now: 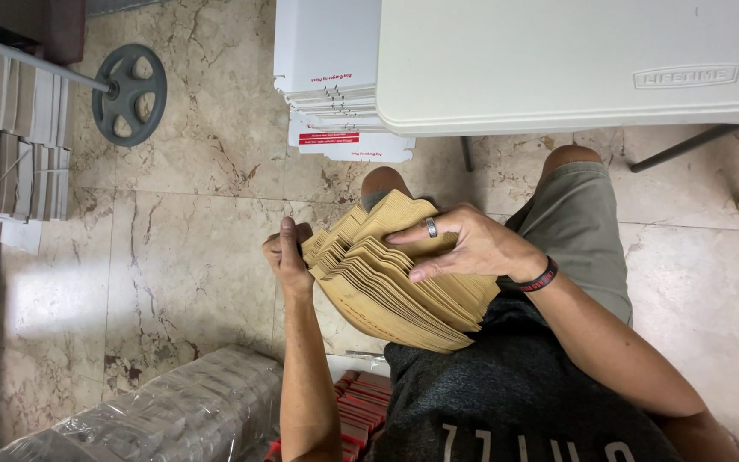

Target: The person holds a stack of flat cardboard food containers by hand, fans through them to count the pieces, and places them onto a white table to organize the stack.

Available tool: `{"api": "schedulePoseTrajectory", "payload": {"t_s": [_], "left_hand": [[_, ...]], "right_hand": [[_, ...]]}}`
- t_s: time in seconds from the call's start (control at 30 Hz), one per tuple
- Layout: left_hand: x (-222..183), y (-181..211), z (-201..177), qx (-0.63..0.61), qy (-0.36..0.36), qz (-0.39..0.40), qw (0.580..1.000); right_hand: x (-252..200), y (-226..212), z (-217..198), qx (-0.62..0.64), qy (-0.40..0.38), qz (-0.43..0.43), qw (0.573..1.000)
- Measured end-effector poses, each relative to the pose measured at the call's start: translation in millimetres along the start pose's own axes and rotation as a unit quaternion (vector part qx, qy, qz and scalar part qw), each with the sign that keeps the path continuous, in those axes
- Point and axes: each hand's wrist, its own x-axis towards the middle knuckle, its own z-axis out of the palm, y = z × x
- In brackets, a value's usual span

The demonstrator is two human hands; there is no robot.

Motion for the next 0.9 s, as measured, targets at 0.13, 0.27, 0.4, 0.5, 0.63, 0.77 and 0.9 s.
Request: {"api": "schedulePoseTrajectory", "payload": {"t_s": [0.13, 0.27, 0.4, 0.5, 0.63, 0.77, 0.9], "left_hand": [[-0.6, 0.8, 0.3, 0.006, -0.002, -0.003, 1.000], [0.6, 6.0, 3.2, 0.013, -0.004, -0.013, 1.000], [1.4, 7.2, 5.3, 0.010, -0.003, -0.015, 1.000], [2.8, 8.8, 7.1, 0.011, 0.002, -0.016, 1.000], [4.4, 10.9, 8.5, 0.046, -0.013, -0.026, 0.999], [4.2, 14.3, 11.5, 0.059, -0.015, -0.030, 0.998], [4.5, 13.6, 9.8, 0.078, -0.015, -0.031, 0.996]], "right_hand": [[-0.7, 0.3, -0.4, -0.006, -0.006, -0.003, 1.000], [-0.6, -1.7, 0.0, -0.007, -0.008, -0.005, 1.000], [-2.1, 0.5, 0.6, -0.002, -0.007, -0.012, 1.000], [-2.8, 1.1, 3.6, -0.021, 0.021, -0.015, 0.999], [-6.2, 4.6, 3.9, -0.102, 0.016, -0.095, 0.990], [-1.2, -43.7, 6.3, -0.145, 0.039, -0.048, 0.988], [-4.0, -33.6, 9.4, -0.180, 0.035, -0.021, 0.983]]}}
